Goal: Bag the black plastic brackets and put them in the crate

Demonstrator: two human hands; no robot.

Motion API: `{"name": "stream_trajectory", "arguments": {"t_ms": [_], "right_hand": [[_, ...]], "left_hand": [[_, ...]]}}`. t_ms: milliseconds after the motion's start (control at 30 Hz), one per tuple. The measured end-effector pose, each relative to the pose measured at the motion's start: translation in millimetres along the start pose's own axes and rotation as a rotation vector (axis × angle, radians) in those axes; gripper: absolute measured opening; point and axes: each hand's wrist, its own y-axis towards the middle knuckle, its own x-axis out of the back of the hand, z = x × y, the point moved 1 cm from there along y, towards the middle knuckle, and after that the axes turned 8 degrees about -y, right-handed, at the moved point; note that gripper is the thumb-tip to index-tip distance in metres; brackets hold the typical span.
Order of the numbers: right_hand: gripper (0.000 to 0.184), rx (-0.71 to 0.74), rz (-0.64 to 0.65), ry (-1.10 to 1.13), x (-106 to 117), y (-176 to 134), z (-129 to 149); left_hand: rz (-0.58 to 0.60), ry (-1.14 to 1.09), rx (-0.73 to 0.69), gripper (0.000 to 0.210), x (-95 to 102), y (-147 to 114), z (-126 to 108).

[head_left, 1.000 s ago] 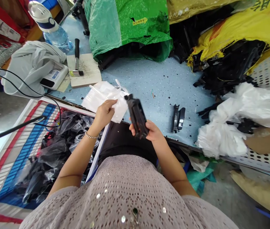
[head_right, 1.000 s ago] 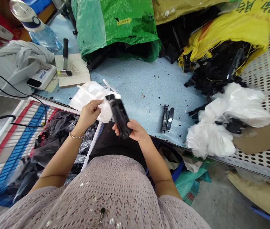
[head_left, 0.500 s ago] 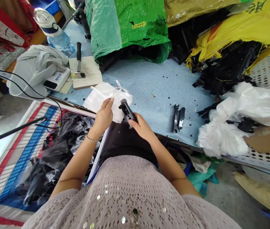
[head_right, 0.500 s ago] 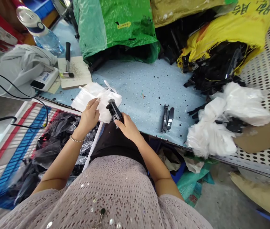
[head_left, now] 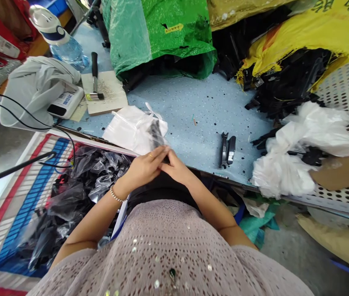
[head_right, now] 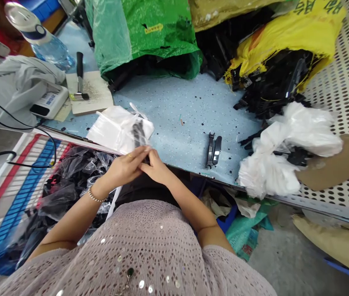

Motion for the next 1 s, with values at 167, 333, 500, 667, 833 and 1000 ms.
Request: {"name": "stream_trajectory", "arguments": {"t_ms": [167,333,500,667,833,1000], "right_hand": [[0.062,0.112,0.407,0.066,0.0,-25.1,26.4],[0.048,0.193,0.067,-0.638,115.2,-38.7,45.3],[0.057,-0.043,-0.160,-1.291,249.8,-37.3,19.3],[0.067,-0.104,0.039,-1.504,277.2,-34.4,1.6],[0.065,-0.129,0.204,-1.631,274.8,-37.6,7.8],[0.049,-0.150,0.185,-1.796,303.6,-44.1,12.6]], "left_hand": [[-0.223,-0.185,0.271,0.035,67.4,-20.3,-23.0],[-0.013,-0.262,0.620,0.034,119.5,-87.7,18.4],[0.065,0.107,0.868,0.029,93.1,-128.2,102.6],[-0.022,-0.038,0.809,0.037,56.4,-76.5,85.9],[-0.196,-0.002,0.444,0.022,-3.4,22.6,38.7],[-0.182,-0.004,0.541,0.015,-29.3,55.5,58.3]]}}
